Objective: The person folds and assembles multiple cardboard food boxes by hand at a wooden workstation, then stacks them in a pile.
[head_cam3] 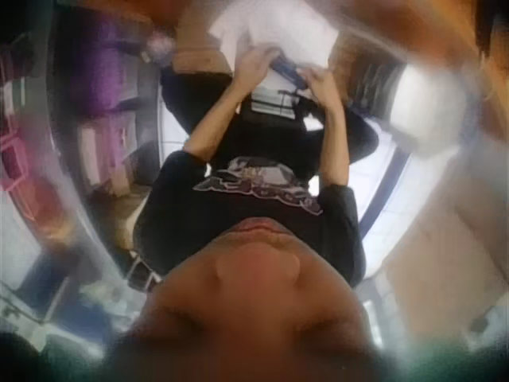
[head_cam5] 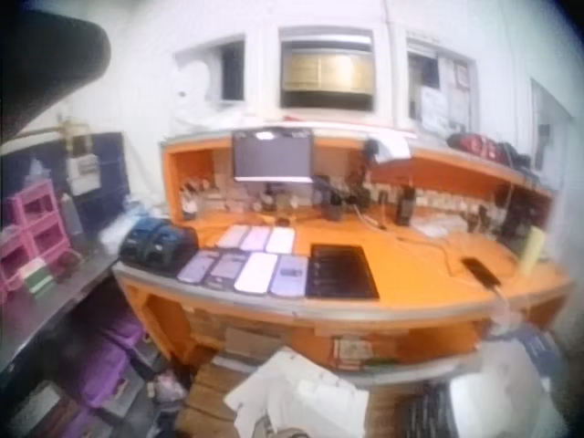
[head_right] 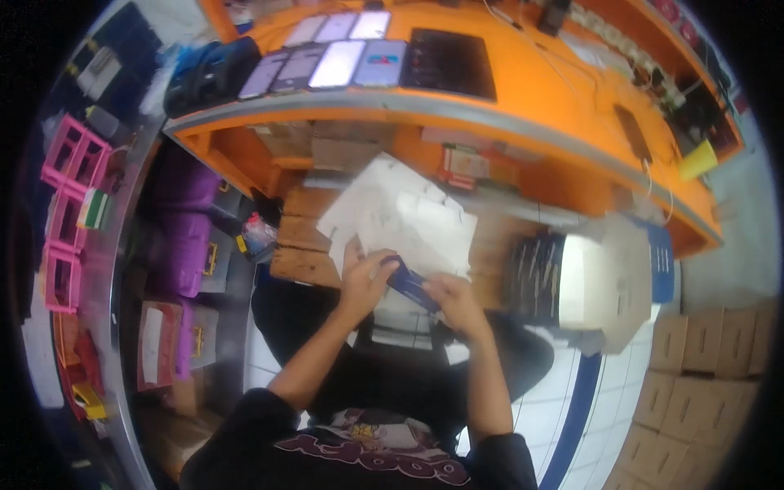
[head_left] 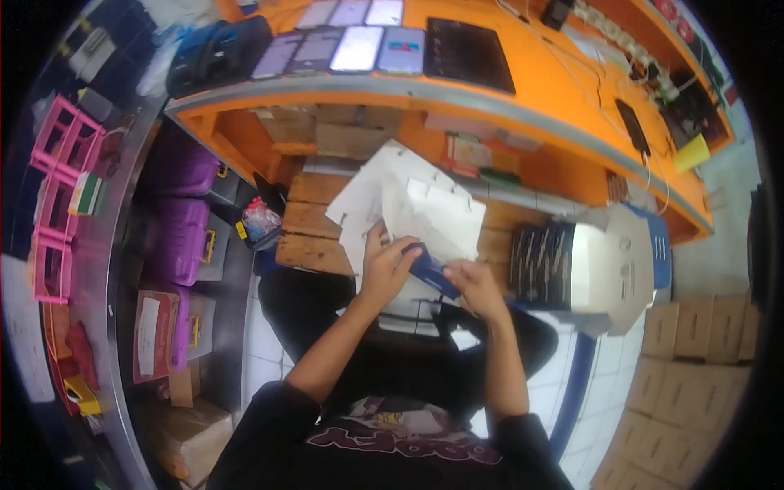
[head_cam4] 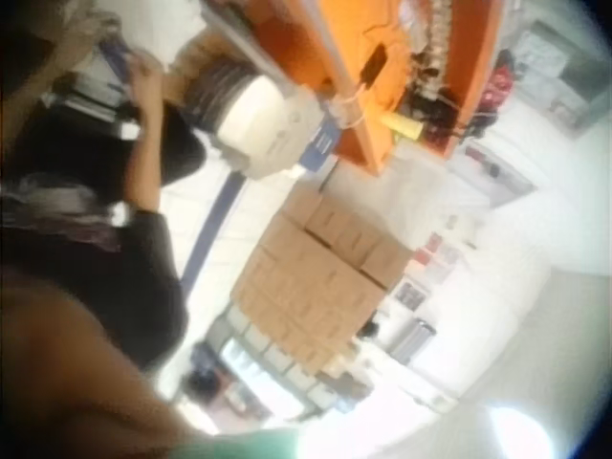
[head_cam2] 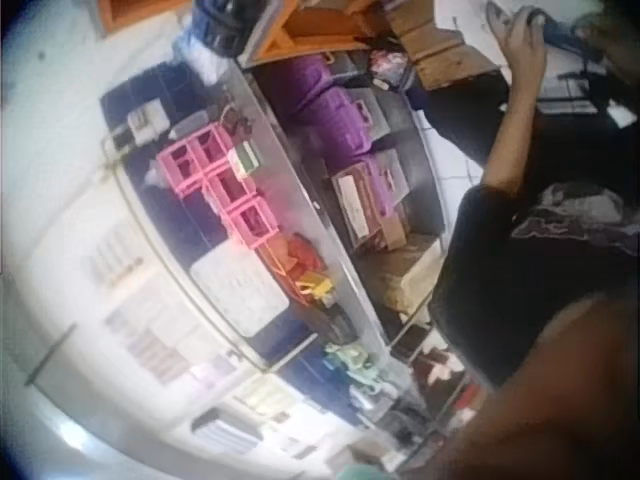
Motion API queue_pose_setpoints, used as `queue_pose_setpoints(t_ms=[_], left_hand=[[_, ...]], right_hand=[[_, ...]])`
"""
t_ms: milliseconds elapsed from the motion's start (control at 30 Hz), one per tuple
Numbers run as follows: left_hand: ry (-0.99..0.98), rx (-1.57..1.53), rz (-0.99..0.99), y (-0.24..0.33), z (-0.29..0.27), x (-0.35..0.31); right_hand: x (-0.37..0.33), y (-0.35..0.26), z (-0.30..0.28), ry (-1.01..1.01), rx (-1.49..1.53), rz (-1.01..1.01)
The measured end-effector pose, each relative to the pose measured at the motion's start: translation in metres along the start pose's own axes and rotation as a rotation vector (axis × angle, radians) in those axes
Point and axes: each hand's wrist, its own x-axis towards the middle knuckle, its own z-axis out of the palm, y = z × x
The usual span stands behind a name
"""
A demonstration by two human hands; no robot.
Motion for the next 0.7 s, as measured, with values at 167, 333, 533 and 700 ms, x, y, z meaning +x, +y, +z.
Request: queue_pose_setpoints(t_ms=[167,333,533,700], left_hand=[[-0.219,0.223,0.333,0.027,-0.005,-0.002],[-0.273,0.21,0.338,0.021,-0.018,0.0],[-0.37,0.115,0.324,0.03,-0.028,0.005],[-0.318,0.041,0.279,0.035,-0.023,-0.008]], right_hand=[[-0.015,-0.019,0.005,-0.024,-0.036,0.034],[-0.023,-0.033,0.013,-0.05,-0.124,0.005],[-0.018,-0.027,0.015,-0.116,-0.205,-0.133],[-0.017,-0.014,0.014,-0.137,0.002,-0.012]])
